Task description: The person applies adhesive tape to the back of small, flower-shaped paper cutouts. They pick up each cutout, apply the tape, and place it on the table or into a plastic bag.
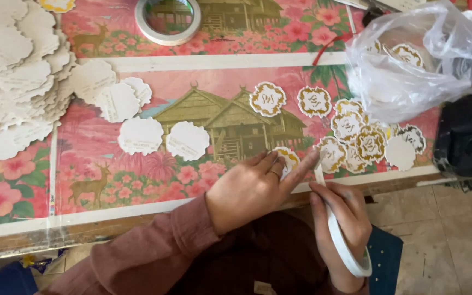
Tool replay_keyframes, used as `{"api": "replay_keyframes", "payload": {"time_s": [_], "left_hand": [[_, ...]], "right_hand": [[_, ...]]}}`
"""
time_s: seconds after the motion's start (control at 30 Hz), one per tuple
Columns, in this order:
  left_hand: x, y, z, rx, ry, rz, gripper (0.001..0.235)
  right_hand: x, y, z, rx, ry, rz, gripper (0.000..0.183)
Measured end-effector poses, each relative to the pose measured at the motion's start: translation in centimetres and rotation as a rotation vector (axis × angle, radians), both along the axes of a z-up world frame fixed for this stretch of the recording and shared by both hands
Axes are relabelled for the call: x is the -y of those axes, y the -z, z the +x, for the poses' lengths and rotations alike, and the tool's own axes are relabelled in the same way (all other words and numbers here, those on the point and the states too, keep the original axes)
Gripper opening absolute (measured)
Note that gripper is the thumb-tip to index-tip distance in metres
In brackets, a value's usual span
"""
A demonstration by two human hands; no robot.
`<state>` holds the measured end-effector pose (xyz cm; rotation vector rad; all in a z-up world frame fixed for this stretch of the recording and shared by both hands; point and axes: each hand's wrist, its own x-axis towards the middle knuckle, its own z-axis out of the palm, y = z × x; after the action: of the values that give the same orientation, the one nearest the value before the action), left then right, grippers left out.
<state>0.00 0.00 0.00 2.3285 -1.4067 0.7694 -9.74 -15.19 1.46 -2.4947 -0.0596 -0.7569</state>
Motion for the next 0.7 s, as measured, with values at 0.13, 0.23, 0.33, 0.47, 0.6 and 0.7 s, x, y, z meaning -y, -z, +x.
{"api": "replay_keyframes", "payload": {"time_s": [0.13,0.23,0.33,0.47,0.6,0.7], "left_hand": [[-0.5,-0.4,0.3,-0.083,0.005,0.031,0.061],[-0.7,-0.6,0.2,-0.042,0.031,0.030,0.056],[-0.7,-0.1,-0.2,0.008,0.033,0.020,0.048],[-1.5,-0.7,0.6,-0.049,0.093,0.069,0.062],[-2.2,-0.3,1.2,-0.278,0.118,0.015,0.075],[-2.9,0.1,2.0,-0.430,0.128,-0.174,0.091]], "right_hand": [[0.4,0.1,0.0,-0.027,0.028,0.007,0.014],[0.6,-0.2,0.1,-0.036,0.024,0.002,0.016],[0.8,-0.1,-0.1,-0.040,0.033,0.030,0.015],[0.8,0.0,0.1,-0.037,0.015,0.072,0.014],[0.6,0.3,0.2,-0.051,0.005,0.074,0.015],[0.9,0.8,0.0,-0.064,0.033,0.061,0.015]]}}
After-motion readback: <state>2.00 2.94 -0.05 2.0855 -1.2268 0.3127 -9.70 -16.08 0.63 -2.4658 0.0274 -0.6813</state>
